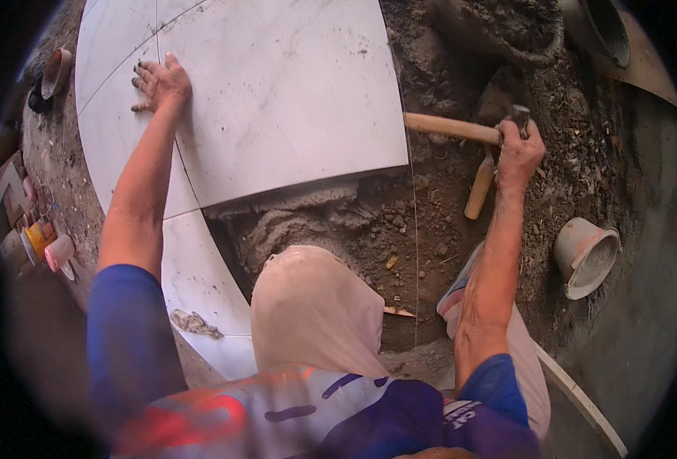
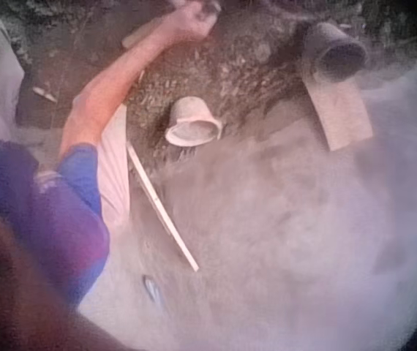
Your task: The person is laying white floor tiles on a prepared cement bed. They use a hammer to tap the tiles into place and a trowel to spread and adjust the cement underneath.
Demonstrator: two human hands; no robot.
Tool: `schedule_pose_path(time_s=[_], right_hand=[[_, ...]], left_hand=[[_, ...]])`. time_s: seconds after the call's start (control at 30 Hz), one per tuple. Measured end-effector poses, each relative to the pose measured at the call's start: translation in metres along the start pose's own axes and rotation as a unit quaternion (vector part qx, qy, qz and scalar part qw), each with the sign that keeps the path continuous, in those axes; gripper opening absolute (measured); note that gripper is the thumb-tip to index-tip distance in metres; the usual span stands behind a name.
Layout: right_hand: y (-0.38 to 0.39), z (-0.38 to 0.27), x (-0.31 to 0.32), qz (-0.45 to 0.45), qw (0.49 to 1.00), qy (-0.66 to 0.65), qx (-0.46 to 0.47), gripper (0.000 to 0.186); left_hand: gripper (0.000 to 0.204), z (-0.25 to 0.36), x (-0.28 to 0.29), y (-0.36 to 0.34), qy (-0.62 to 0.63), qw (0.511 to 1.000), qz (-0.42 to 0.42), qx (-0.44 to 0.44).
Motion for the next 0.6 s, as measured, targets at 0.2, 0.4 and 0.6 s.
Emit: schedule_pose_path(time_s=[0.2, 0.4, 0.6], right_hand=[[-0.038, 0.004, 0.072, 0.055, 0.983, 0.085, 0.152, 0.015], [-0.011, 0.017, 0.097, 0.077, 0.994, 0.068, 0.038, 0.019], [0.007, 0.033, 0.048, -0.024, 0.997, 0.048, 0.049, 0.017]], left_hand=[[0.079, -0.022, 0.009, 0.009, 0.063, 0.984, -0.025, -0.166], [0.072, -0.031, 0.030, 0.072, 0.070, 0.969, -0.039, -0.235], [0.071, -0.038, 0.029, 0.080, 0.089, 0.964, -0.037, -0.248]])
Point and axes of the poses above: each hand's wrist, its own y-axis away from the middle knuckle, its own x-axis out of the back of the hand, z = x × y, the point moved 8 cm from there along -y, towards the middle knuckle, and after that the axes turned 12 degrees about z, right-handed, at the moved point
